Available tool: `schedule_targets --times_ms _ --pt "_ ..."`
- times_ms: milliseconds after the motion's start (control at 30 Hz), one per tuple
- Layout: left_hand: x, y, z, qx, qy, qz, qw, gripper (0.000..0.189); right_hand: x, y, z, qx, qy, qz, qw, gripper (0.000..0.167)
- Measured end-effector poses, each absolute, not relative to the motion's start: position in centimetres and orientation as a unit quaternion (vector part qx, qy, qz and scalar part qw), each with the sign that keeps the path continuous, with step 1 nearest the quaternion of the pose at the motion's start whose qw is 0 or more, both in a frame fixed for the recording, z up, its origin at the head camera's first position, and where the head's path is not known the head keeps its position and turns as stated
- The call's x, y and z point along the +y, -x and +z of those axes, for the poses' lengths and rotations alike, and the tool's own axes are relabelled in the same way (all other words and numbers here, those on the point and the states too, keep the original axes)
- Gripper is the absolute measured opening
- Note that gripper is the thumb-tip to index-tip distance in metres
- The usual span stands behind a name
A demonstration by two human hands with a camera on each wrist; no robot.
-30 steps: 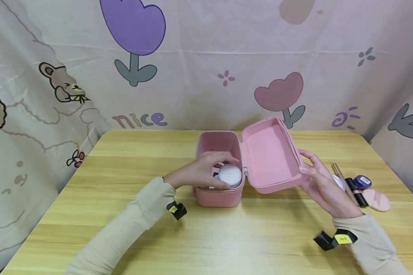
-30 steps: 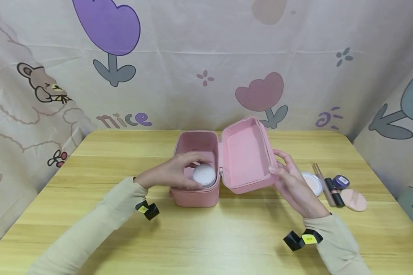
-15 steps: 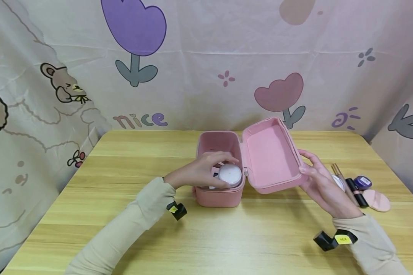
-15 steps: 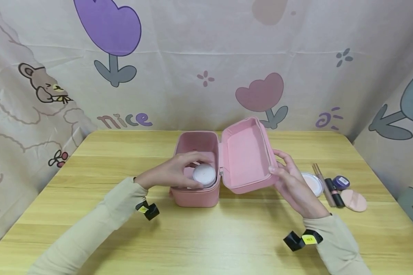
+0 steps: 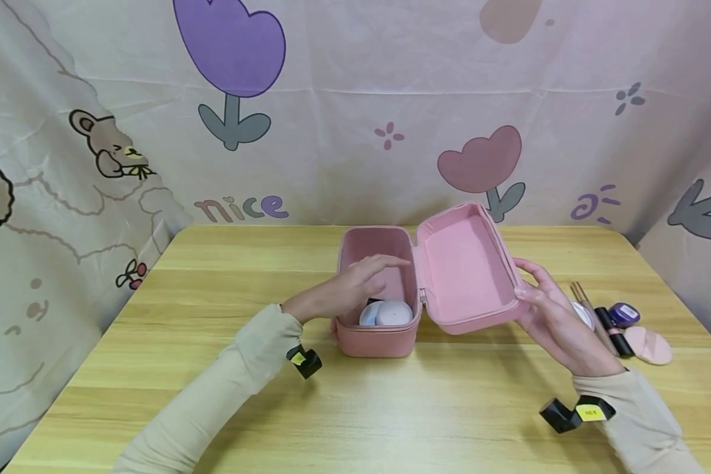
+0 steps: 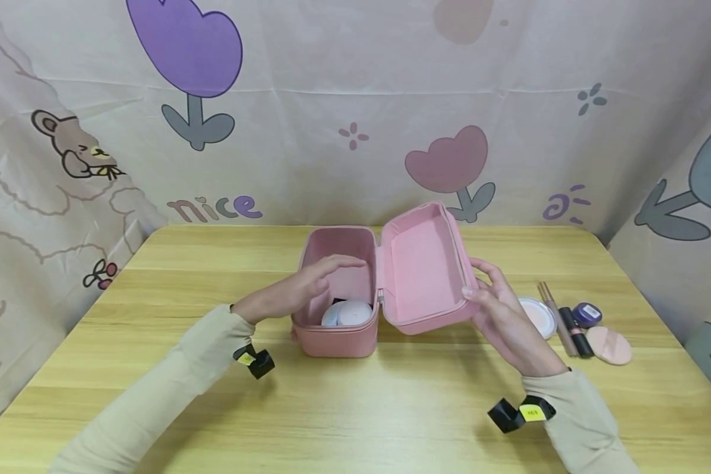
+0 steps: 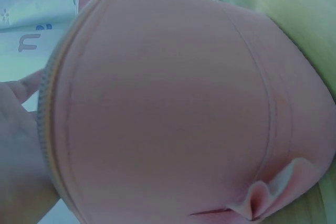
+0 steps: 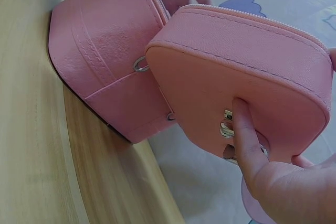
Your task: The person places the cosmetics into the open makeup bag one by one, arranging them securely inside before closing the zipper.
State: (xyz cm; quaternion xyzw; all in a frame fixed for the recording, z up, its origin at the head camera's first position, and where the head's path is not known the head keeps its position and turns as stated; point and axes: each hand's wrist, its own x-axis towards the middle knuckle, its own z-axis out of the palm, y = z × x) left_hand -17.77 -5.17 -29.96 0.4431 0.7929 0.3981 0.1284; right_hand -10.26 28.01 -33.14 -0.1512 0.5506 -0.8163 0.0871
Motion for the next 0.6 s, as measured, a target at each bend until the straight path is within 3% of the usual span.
schedule_targets --times_ms 133,233,433,600 --pt "-5.5 17.7 -30.0 0.770 -0.446 0.433 0.142 0.103 27.9 10.2 -33.0 0.548 0.158 -0.817 0.086 0.045" --pt "-5.6 17.8 -30.3 0.763 -0.450 0.444 0.138 0.105 27.8 10.1 -33.0 0.547 0.157 -0.818 0.084 0.045" --pt "-5.7 17.8 -30.7 0.763 -0.438 0.464 0.106 0.081 27.8 10.2 -33.0 0.551 0.152 -0.816 0.083 0.045" --pt "-6.0 17.7 -31.2 0.769 -0.397 0.501 0.029 0.051 27.9 10.3 -33.2 0.556 0.141 -0.815 0.083 0.045"
